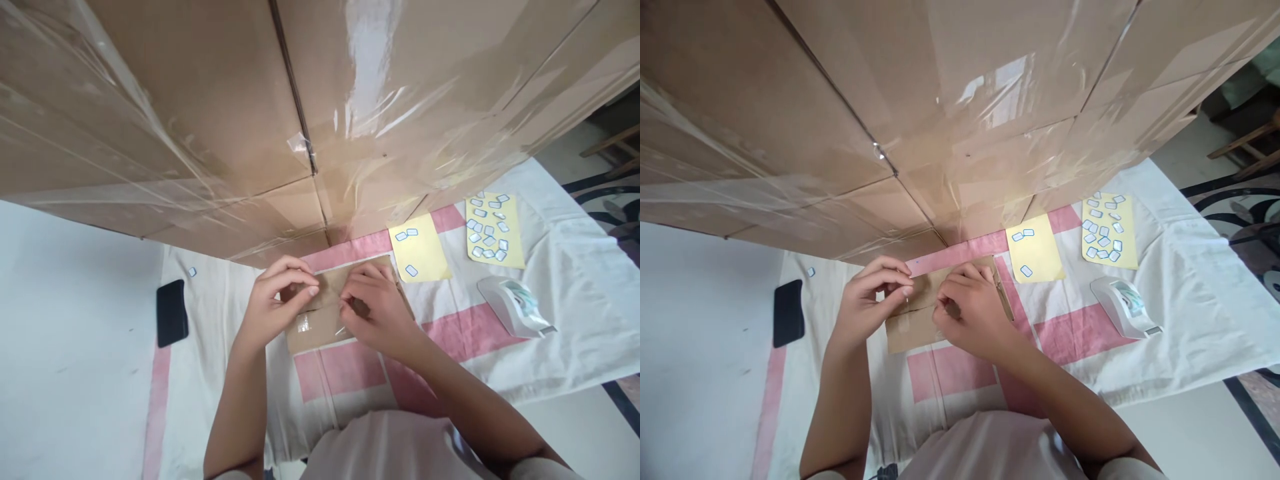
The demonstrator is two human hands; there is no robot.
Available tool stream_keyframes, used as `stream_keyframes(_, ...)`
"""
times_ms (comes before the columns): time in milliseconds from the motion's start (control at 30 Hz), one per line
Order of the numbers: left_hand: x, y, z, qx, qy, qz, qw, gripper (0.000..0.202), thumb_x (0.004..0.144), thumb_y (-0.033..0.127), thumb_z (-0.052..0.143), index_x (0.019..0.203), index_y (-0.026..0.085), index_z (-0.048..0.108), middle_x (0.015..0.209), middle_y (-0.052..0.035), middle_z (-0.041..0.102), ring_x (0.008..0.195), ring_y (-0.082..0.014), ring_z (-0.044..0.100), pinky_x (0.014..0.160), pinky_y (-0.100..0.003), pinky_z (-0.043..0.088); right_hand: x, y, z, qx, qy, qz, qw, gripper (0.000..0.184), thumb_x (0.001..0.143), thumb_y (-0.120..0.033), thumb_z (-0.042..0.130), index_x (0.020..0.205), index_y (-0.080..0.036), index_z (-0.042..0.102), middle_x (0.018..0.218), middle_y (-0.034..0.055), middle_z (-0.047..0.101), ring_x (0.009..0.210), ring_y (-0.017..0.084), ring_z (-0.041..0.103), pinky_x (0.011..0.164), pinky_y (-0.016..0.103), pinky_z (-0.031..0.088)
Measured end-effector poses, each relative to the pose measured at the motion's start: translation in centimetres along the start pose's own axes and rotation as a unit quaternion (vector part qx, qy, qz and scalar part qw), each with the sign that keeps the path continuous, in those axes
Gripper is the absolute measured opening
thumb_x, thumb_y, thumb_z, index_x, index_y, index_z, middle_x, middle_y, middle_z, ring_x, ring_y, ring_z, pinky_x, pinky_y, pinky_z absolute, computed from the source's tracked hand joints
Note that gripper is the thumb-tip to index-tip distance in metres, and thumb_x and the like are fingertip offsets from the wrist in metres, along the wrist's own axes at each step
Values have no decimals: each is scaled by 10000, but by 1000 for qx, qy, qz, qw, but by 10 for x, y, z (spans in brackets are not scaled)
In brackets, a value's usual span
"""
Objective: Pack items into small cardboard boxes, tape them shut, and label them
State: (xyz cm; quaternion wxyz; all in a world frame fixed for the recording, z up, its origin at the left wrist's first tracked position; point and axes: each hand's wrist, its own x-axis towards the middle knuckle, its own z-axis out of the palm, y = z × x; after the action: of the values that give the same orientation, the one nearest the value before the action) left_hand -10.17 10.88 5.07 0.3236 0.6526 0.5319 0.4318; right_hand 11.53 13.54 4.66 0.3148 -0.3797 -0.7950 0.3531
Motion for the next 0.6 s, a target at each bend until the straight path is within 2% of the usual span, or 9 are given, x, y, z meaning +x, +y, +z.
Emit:
stream_keyframes(200,-5,11,19,7,-23,10,1000,184,929,266,712,1112,274,730,1011,-33,674,737,-109,565,607,-249,464,-2,3,-4,17,-18,-18,1000,159,883,-153,565,741,-219,540,716,-21,615,762,179,550,814,381,334)
stream_keyframes(300,-9,15,22,18,-29,7,999,83,944,257,691,1014,257,734,933,-27,706,733,-121,589,596,-261,458,-4,4,-5,25,-12,-29,999,158,905,-174,576,756,-220,555,719,-23,609,748,172,551,807,377,338)
stream_keyframes(367,-15,17,22,41,-12,12,999,47,946,223,684,929,246,721,875,-17,721,739,-129,619,593,-265,463,-5,3,-4,21,-6,-44,999,141,900,-169,591,771,-217,562,735,-23,624,750,167,561,807,377,338)
stream_keyframes(433,-25,18,21,78,20,61,995,91,934,159,684,959,245,702,877,-14,740,776,-138,653,621,-272,490,-6,2,-2,4,-1,-63,998,124,895,-160,607,791,-216,568,747,-23,639,767,169,576,810,381,334)
stream_keyframes(500,-39,18,20,145,54,150,977,198,901,81,699,1017,241,685,919,-24,767,811,-152,681,651,-288,509,-7,1,1,-22,1,-89,996,110,902,-159,613,819,-217,570,755,-20,656,792,178,588,801,385,326)
stream_keyframes(600,-63,21,19,288,100,270,913,320,816,20,767,1055,217,686,981,-59,802,752,-163,681,604,-312,486,-11,2,5,-57,1,-143,988,93,940,-176,588,864,-224,563,769,-6,671,810,191,585,774,385,323)
